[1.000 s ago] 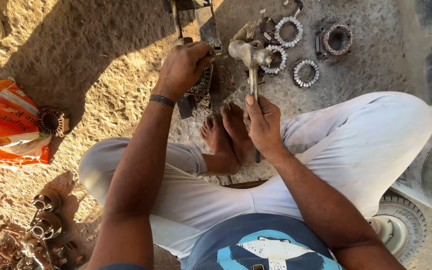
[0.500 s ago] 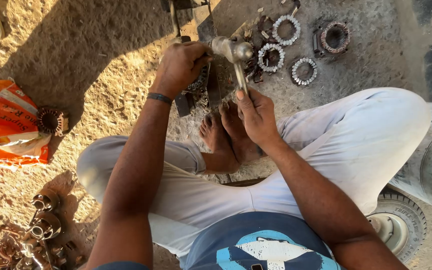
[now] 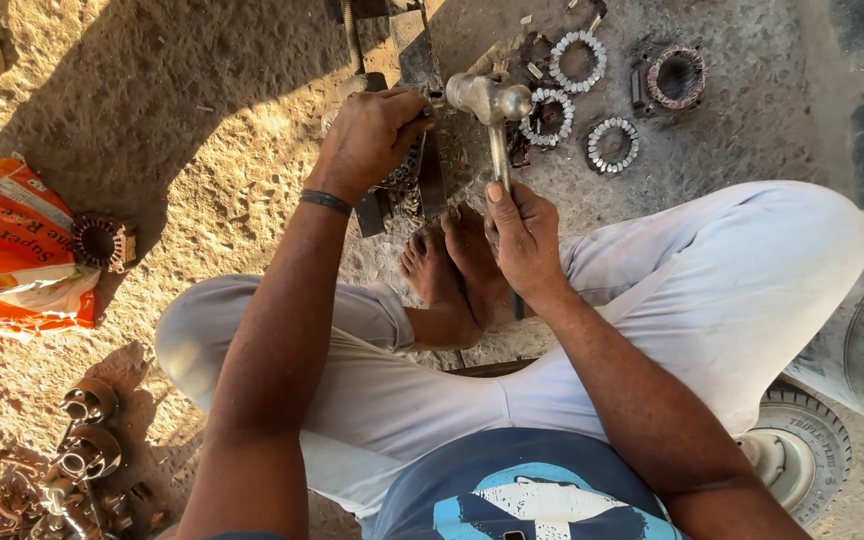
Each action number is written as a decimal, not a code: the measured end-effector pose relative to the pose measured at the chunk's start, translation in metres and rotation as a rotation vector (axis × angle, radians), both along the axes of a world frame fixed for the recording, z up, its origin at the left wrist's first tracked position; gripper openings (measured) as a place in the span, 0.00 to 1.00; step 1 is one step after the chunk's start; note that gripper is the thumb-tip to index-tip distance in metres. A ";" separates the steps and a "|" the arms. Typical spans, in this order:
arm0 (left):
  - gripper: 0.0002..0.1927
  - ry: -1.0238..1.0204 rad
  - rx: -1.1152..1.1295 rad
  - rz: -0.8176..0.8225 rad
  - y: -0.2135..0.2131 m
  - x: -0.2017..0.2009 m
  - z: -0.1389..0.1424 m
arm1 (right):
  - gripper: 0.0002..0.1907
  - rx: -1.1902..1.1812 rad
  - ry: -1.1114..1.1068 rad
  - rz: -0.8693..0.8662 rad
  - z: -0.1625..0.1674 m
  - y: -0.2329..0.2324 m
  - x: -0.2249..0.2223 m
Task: The person sits on the ground and uses a ball-peen hammer to strike and break open electric motor armatures, knocking out copper windings and separating metal parts. They handle each motor housing one at a time, repositioning pieces on the ground as they break them apart.
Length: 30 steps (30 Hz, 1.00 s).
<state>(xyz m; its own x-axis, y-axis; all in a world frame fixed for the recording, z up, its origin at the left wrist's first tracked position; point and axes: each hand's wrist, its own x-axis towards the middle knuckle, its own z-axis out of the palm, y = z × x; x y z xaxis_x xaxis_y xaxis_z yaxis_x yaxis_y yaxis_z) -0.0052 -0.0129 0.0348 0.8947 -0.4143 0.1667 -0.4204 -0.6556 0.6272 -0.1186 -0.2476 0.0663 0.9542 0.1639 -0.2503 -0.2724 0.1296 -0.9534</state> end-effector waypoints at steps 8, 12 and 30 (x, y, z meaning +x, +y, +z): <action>0.06 0.054 0.032 -0.017 -0.004 -0.004 0.017 | 0.25 -0.224 -0.065 0.089 -0.004 0.000 0.001; 0.06 0.050 -0.140 -0.030 -0.005 -0.005 0.026 | 0.24 -0.088 0.026 0.037 0.006 -0.003 -0.004; 0.03 0.059 -0.049 -0.049 0.010 -0.005 0.012 | 0.22 -0.359 -0.291 0.113 -0.001 0.006 -0.009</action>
<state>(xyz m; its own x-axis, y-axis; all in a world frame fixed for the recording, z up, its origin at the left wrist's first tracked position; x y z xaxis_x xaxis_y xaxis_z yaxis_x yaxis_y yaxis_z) -0.0098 -0.0025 0.0466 0.8824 -0.4506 0.1352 -0.4124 -0.6027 0.6831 -0.1274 -0.2420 0.0649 0.9742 0.2229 -0.0352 0.0192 -0.2375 -0.9712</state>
